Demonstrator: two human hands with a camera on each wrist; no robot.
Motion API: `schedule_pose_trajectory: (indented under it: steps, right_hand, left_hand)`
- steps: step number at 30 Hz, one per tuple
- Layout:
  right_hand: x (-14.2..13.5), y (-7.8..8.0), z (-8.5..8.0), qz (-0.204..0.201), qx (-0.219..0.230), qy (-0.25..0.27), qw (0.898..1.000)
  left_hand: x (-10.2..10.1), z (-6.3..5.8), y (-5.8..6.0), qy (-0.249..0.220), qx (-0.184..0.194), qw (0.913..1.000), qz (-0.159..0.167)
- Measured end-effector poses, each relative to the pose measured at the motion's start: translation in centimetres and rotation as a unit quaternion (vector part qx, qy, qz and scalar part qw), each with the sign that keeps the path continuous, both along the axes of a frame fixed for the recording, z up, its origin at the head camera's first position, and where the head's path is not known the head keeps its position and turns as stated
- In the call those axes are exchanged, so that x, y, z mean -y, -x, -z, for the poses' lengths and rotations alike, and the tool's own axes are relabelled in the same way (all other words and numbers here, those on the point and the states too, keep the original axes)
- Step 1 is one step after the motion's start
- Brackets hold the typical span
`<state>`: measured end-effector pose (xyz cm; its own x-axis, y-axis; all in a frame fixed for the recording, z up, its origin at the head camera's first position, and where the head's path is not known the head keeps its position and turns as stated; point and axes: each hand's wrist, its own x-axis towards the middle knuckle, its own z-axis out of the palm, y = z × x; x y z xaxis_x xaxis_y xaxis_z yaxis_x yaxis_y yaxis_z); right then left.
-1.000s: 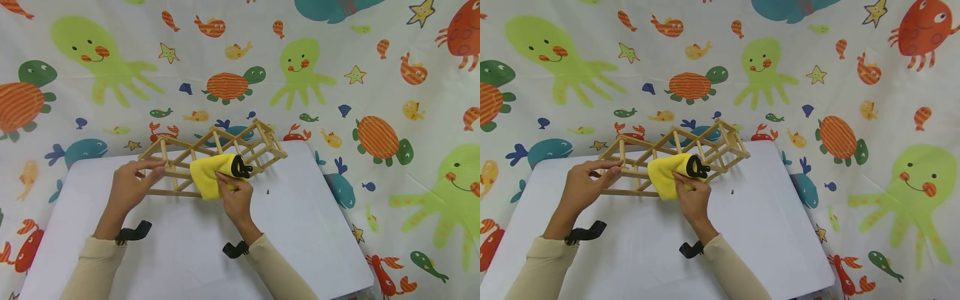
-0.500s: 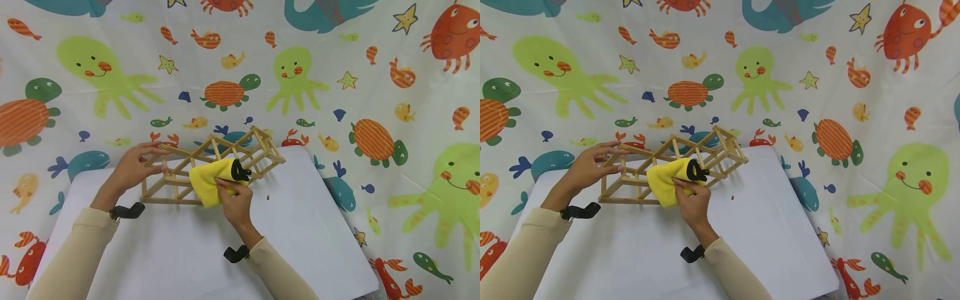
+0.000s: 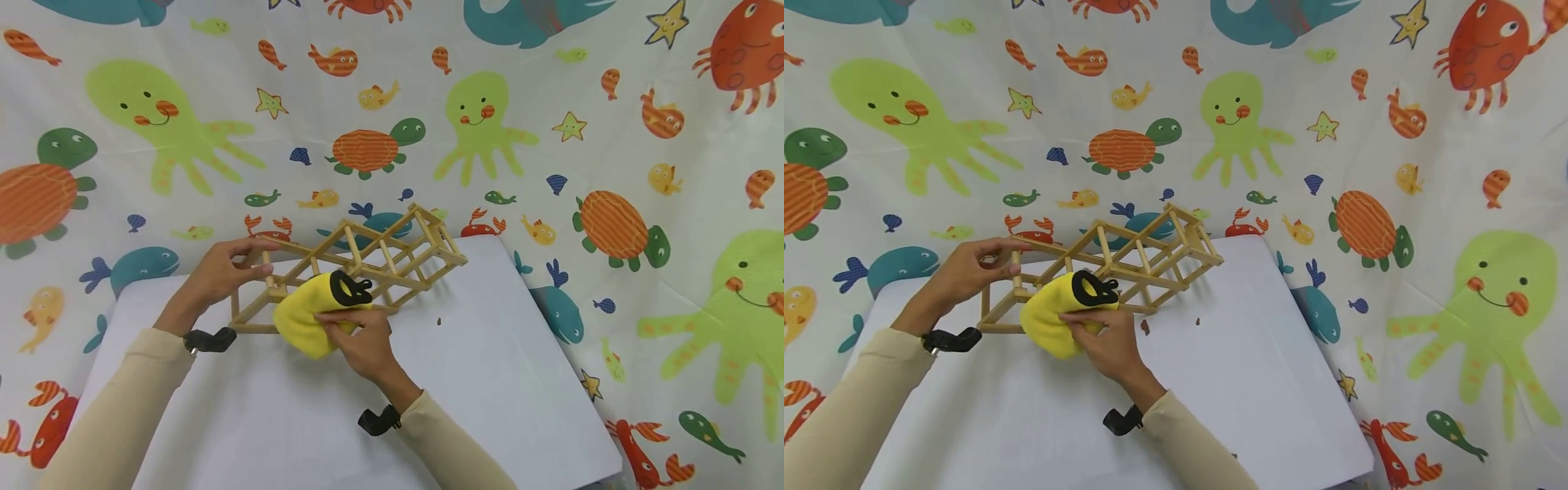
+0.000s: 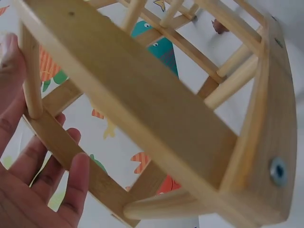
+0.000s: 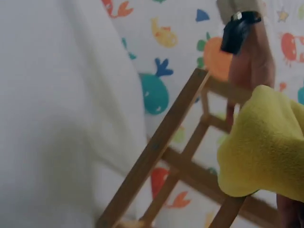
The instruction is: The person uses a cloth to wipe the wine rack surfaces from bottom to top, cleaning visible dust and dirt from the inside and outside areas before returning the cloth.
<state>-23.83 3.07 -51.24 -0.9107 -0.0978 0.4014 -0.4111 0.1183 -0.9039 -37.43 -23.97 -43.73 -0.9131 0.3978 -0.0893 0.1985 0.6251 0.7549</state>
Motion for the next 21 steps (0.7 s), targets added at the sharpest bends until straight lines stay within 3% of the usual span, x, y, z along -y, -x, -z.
schedule_pose_trajectory:
  steps: [3, 7, 12, 16, 19, 21]
  right_hand:
    - [1.8, 0.6, -1.2, -0.022, -0.031, 0.017, 0.999]
    - [3.9, 1.2, -1.3, -0.034, 0.004, -0.007, 0.999]
    - [3.0, 0.9, 1.2, 0.065, 0.055, -0.007, 0.996]
    - [1.2, 0.4, 3.0, 0.162, 0.091, -0.028, 0.982]
    - [0.4, 0.0, 3.6, 0.194, 0.088, -0.026, 0.977]
    - [0.3, -0.3, 3.3, 0.188, 0.056, -0.001, 0.981]
  left_hand:
    - [0.0, -0.2, 0.3, 0.013, 0.002, 0.9999, 0.0]
    - [-0.1, -0.4, 0.4, 0.018, 0.004, 0.9998, 0.002]
    - [-0.4, -0.6, 0.7, 0.026, 0.0, 0.9994, 0.021]
    - [-0.1, -0.8, 0.7, 0.034, 0.003, 0.9993, 0.014]
    - [0.1, -0.8, 0.7, 0.033, 0.009, 0.9994, 0.011]
    - [0.1, -0.6, 0.8, 0.029, 0.011, 0.9995, 0.011]
